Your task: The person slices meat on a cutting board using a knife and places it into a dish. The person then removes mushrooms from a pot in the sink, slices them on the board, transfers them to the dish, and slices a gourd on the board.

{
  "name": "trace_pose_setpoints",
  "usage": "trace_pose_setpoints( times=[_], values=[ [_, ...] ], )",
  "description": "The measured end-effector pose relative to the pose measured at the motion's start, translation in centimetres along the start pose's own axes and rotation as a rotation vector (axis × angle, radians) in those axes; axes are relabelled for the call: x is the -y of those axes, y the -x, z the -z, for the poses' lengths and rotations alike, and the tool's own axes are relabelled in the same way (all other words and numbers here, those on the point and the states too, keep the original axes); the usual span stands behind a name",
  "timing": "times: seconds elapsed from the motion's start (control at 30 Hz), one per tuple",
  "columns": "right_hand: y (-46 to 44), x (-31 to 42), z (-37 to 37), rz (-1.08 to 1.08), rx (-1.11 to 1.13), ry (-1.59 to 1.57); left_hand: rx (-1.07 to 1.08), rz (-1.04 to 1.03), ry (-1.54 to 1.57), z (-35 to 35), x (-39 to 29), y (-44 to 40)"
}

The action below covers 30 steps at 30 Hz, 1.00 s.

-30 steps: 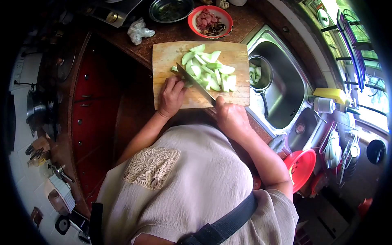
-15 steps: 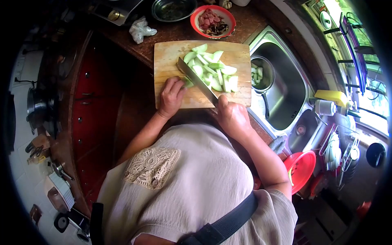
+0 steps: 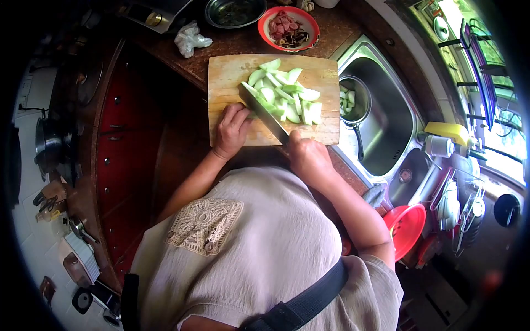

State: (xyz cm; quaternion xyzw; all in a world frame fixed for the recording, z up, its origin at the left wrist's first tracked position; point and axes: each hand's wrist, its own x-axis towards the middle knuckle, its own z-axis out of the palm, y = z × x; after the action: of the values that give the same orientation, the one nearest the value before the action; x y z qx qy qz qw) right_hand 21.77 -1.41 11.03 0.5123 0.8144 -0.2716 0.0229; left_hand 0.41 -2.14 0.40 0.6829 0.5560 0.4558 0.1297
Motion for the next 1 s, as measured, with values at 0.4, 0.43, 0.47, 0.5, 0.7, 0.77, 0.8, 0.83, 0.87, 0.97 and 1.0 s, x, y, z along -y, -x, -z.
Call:
trace_pose_setpoints(
  times=[0.4,0.43,0.47,0.5,0.7,0.77,0.8,0.83,0.87,0.97,1.0],
  values=[
    [-0.9,-0.9,-1.5,-0.074,-0.050,-0.041,0.085,0.068,0.033,1.4,0.7,-0.5],
    [-0.7,-0.8,-1.2,-0.081,-0.046,-0.041,0.081,0.070,0.037,1.4,0.8,-0.5],
    [-0.5,-0.5,-1.0,-0.096,-0.039,-0.039,0.079,0.071,0.042,1.5,1.0,-0.5],
    [-0.3,-0.6,-1.0,-0.098,-0.035,-0.046,0.053,0.063,0.041,1.4,1.3,-0.4],
    [0.7,-1.2,-1.9,-0.077,-0.034,-0.092,0.046,0.153,0.076,1.3,1.3,0.0],
    [0.8,-1.1,-2.2,-0.079,-0.031,-0.077,0.051,0.149,0.061,1.4,1.2,0.0],
    [0.9,-1.1,-2.2,-0.080,-0.033,-0.073,0.052,0.143,0.044,1.4,1.2,0.0],
    [0.9,-1.0,-2.2,-0.080,-0.035,-0.070,0.053,0.137,0.028,1.5,1.2,0.0],
    [1.0,-1.0,-2.2,-0.081,-0.037,-0.065,0.054,0.131,0.011,1.5,1.2,0.0],
    [1.2,-1.2,-2.0,-0.094,-0.038,-0.061,0.033,0.094,-0.077,1.6,1.5,0.2],
    [1.2,-1.0,-1.8,-0.091,-0.041,-0.060,0.028,0.088,-0.099,1.7,1.5,0.2]
  ],
)
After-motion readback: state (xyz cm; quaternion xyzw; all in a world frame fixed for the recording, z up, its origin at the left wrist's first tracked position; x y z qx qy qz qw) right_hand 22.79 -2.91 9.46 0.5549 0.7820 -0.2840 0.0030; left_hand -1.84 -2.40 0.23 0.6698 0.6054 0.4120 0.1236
